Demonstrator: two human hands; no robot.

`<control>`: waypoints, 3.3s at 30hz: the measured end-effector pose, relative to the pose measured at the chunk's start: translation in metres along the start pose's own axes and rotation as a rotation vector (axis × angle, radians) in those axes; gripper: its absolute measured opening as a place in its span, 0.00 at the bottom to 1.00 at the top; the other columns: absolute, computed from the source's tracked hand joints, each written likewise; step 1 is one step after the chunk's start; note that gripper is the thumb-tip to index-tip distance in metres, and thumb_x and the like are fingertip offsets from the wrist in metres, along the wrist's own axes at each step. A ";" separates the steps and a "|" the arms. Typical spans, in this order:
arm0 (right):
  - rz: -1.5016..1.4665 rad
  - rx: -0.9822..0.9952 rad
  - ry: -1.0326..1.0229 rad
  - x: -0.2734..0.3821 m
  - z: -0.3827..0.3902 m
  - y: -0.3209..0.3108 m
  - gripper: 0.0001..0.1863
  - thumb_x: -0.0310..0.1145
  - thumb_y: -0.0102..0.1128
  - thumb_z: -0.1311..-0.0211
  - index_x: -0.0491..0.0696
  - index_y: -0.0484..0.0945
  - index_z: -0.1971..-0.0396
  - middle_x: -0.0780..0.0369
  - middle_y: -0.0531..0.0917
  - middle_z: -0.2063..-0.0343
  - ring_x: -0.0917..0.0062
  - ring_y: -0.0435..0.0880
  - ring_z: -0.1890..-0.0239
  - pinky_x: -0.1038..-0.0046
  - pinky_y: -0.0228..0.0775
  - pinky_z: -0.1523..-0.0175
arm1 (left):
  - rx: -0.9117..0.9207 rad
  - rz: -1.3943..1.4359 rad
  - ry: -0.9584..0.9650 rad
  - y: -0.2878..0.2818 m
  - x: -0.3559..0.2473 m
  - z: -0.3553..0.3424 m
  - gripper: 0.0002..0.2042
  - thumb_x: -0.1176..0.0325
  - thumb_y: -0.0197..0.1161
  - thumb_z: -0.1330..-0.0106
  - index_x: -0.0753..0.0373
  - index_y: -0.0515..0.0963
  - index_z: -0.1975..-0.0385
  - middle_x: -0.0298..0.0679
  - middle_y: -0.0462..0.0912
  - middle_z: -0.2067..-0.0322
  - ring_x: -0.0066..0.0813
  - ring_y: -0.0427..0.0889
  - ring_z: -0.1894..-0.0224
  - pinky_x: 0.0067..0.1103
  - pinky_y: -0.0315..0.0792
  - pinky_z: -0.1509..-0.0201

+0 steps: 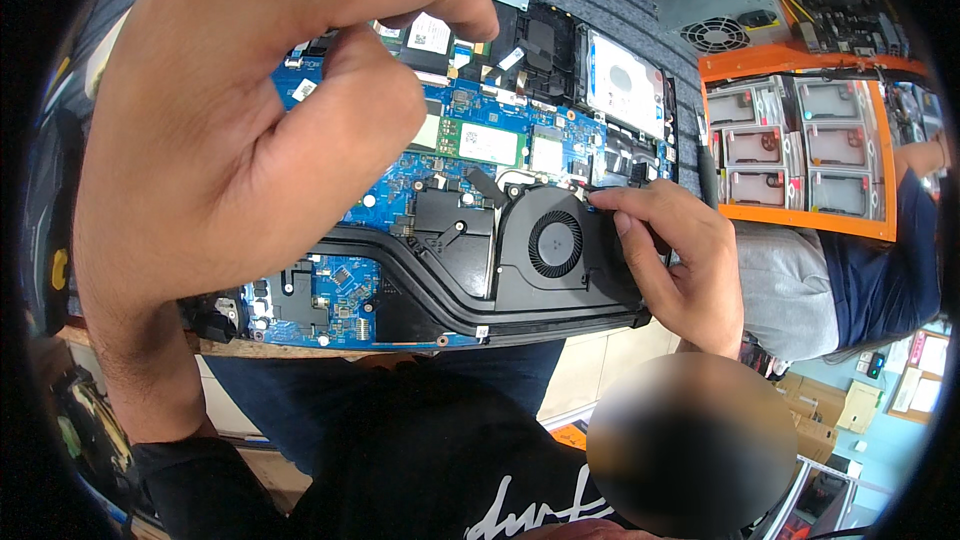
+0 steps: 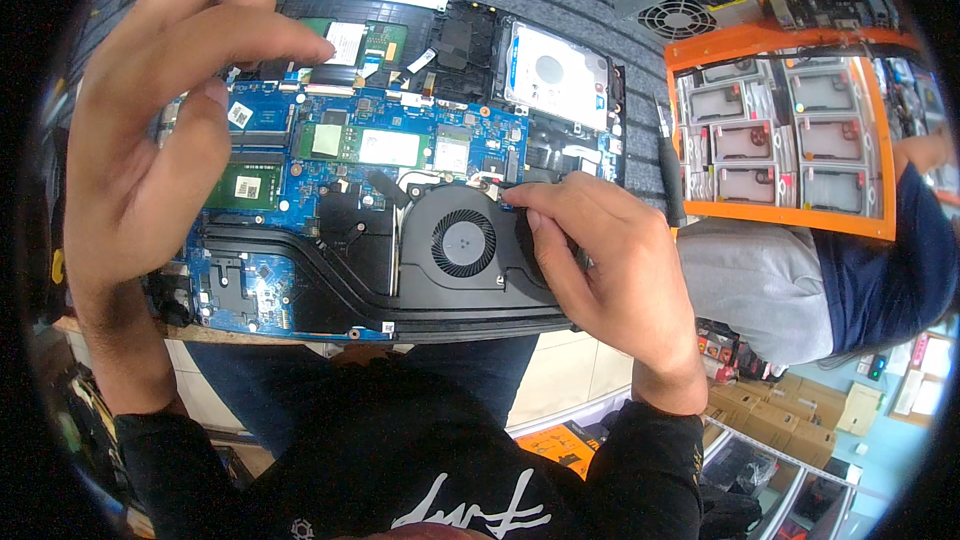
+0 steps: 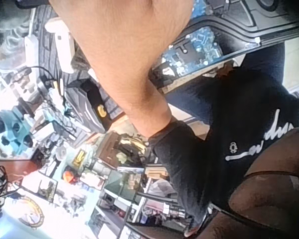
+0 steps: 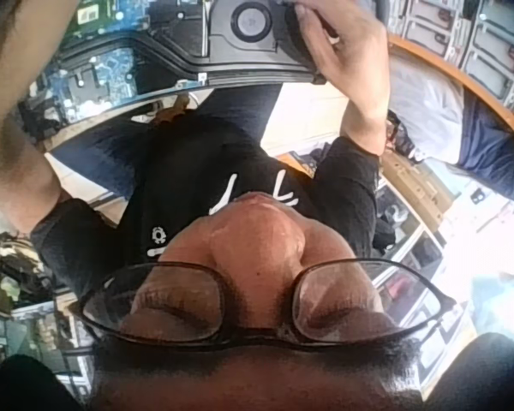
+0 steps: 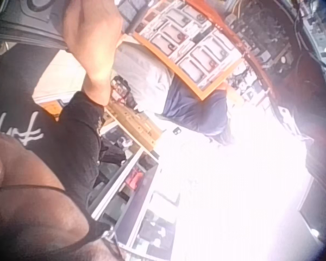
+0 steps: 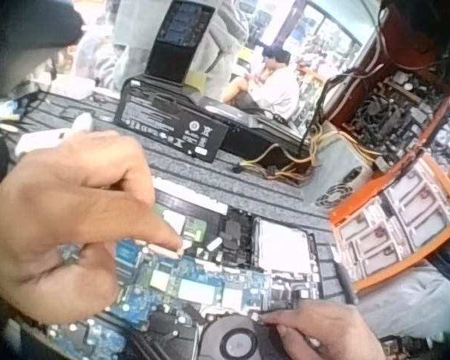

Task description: The person unplugs internal connectors, removes a cooling fan assembly, and then fits a battery module into the chassis of an open laptop, securing it with a screwdriver.

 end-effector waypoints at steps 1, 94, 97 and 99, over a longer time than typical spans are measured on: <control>0.000 0.000 0.000 0.001 0.000 0.000 0.12 0.16 0.63 0.34 0.40 0.87 0.54 0.54 0.82 0.72 0.62 0.84 0.71 0.65 0.75 0.63 | 0.009 0.005 0.001 0.001 0.000 0.001 0.19 0.60 0.72 0.46 0.63 0.84 0.56 0.41 0.73 0.58 0.38 0.76 0.54 0.32 0.66 0.47; 0.302 -0.049 -0.183 -0.001 0.008 -0.008 0.19 0.22 0.71 0.47 0.51 0.91 0.53 0.66 0.81 0.63 0.71 0.81 0.60 0.67 0.62 0.55 | 0.152 0.169 -0.058 0.024 -0.011 0.003 0.38 0.48 0.86 0.68 0.60 0.83 0.53 0.40 0.76 0.53 0.45 0.76 0.47 0.40 0.62 0.39; 0.294 -0.144 -0.197 -0.010 0.007 -0.013 0.19 0.23 0.71 0.48 0.49 0.91 0.54 0.65 0.81 0.62 0.70 0.81 0.59 0.66 0.63 0.54 | 0.182 0.148 -0.070 0.025 -0.009 0.002 0.38 0.45 0.84 0.67 0.60 0.84 0.53 0.40 0.76 0.53 0.44 0.76 0.47 0.40 0.62 0.39; 0.291 -0.114 -0.199 -0.011 0.009 -0.010 0.20 0.23 0.71 0.49 0.49 0.91 0.54 0.64 0.81 0.62 0.70 0.81 0.59 0.66 0.63 0.54 | 0.215 0.131 -0.077 0.025 -0.009 0.001 0.39 0.43 0.83 0.66 0.60 0.84 0.53 0.40 0.76 0.53 0.45 0.76 0.47 0.39 0.62 0.39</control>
Point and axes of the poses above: each hand's wrist, its own z-axis away from the middle knuckle, its own y-axis out of the palm, x = y × z, the point moved 5 cm from there along -z, towards the middle knuckle
